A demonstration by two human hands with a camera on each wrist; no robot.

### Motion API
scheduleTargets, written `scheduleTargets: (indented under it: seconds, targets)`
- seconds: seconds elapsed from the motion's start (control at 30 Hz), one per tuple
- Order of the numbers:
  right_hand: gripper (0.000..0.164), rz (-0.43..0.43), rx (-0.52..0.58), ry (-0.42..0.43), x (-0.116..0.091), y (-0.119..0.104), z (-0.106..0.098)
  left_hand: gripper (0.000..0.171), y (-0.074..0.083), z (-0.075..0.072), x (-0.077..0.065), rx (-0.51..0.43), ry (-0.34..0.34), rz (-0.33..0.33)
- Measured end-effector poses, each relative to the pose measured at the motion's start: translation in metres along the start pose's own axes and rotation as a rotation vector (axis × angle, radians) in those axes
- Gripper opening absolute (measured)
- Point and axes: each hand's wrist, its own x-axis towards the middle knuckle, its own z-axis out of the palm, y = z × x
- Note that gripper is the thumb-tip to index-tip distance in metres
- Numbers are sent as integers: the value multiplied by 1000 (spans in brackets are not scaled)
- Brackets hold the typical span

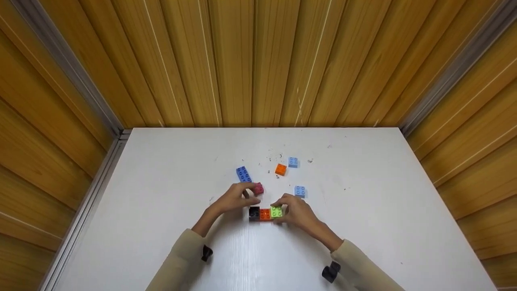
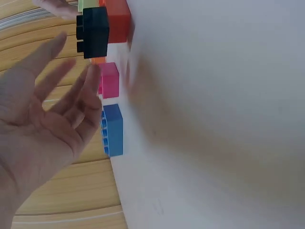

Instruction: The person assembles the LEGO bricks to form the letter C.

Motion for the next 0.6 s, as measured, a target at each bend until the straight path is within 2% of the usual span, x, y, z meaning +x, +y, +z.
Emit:
scheduleTargets:
  seconds: [0.07,0.17,0.27,0.37,0.47,0.6]
  targets:
    - [42,-1,-1,0,0,0,0,51,-1,4,6,-1,82,-3]
    - [43,-17,-7,6,-1,-1,2,51,-4,10,11,61,213,-17]
    - [43,-27,-14,11,-1,-1,3,49,-5,17,14,128,305,-70]
    - [43,-32,-11,15,-3,-2,4,46,-4,21,17,174,337,-145]
    - [42,-30,-5,22,-3,-1,4,44,-3,23,19,203,328,-208]
    - [42,-19,3,27,-4,-1,3,39,-2,25,22,236,323,-221]
